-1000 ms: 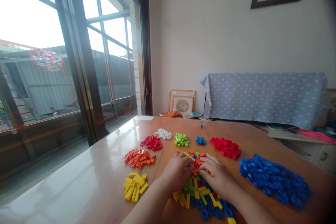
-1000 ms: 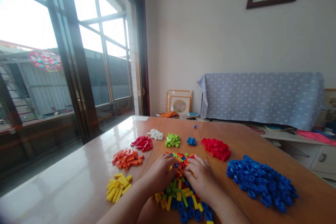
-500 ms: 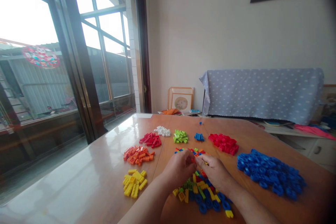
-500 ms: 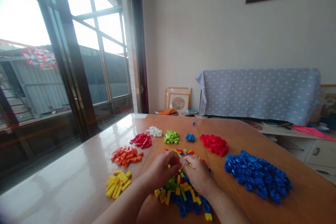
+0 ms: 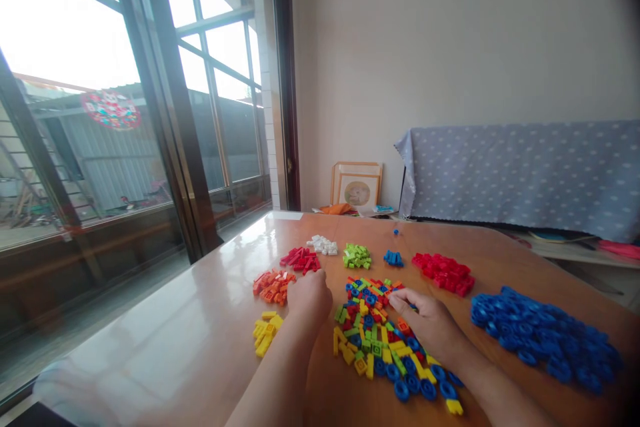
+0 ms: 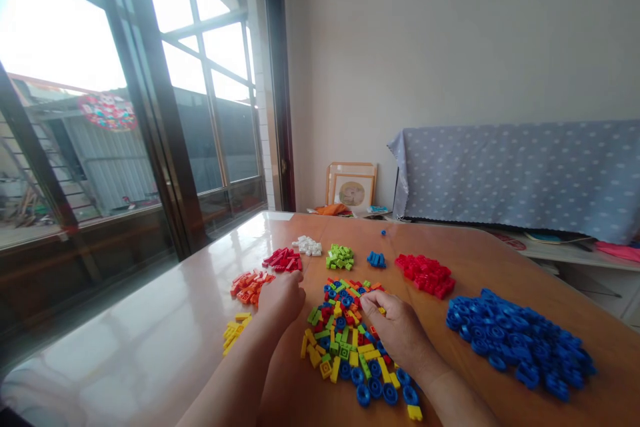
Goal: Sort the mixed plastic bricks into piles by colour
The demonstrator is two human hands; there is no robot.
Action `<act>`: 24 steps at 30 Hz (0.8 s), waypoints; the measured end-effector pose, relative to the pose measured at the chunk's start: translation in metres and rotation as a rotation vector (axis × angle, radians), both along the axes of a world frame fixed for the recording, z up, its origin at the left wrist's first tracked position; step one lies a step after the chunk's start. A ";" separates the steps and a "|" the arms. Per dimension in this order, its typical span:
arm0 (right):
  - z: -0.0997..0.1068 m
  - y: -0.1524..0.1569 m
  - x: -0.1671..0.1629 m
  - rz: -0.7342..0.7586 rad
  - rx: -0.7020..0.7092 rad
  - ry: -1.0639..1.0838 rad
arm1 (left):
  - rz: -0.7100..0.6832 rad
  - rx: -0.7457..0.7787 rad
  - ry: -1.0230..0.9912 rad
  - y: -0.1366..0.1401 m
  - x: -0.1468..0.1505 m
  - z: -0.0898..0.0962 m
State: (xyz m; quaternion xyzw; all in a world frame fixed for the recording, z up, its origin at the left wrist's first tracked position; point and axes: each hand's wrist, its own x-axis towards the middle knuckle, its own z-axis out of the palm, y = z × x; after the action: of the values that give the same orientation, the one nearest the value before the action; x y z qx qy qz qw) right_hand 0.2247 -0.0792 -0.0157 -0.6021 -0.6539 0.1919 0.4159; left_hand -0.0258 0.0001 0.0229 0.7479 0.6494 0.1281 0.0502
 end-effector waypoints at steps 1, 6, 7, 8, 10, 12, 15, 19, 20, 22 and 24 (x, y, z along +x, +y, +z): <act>0.000 0.000 0.000 0.000 0.002 0.007 | 0.020 -0.018 -0.011 0.002 -0.003 0.000; 0.006 -0.002 0.002 -0.028 0.003 0.014 | -0.032 0.045 -0.109 0.002 0.003 -0.002; 0.007 -0.002 0.002 -0.037 0.005 0.013 | -0.073 0.049 -0.134 0.000 0.008 -0.004; 0.007 -0.002 0.002 -0.045 0.011 0.013 | -0.121 0.041 -0.159 -0.003 0.015 -0.005; 0.009 -0.002 0.003 -0.055 0.023 0.015 | -0.237 0.001 -0.199 -0.010 0.028 -0.009; 0.009 -0.002 0.004 -0.058 0.025 0.013 | -0.341 -0.020 -0.241 -0.016 0.040 -0.013; 0.007 -0.001 0.004 -0.052 0.013 -0.003 | -0.364 -0.059 -0.265 -0.020 0.047 -0.019; 0.005 0.000 0.004 -0.042 0.004 -0.016 | -0.321 -0.119 -0.298 -0.012 0.045 -0.027; 0.004 -0.001 0.004 -0.039 0.002 -0.014 | -0.312 -0.116 -0.301 -0.010 0.043 -0.028; 0.004 -0.001 0.004 -0.037 0.000 -0.012 | -0.282 -0.098 -0.291 -0.005 0.041 -0.031; 0.003 -0.001 0.003 -0.045 0.002 -0.015 | -0.227 -0.085 -0.268 -0.001 0.040 -0.031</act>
State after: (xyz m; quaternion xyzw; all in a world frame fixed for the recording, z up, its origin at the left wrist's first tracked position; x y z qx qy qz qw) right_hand 0.2281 -0.0806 -0.0122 -0.6179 -0.6434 0.1771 0.4158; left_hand 0.0139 -0.0014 -0.0080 0.7899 0.5530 0.1926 0.1820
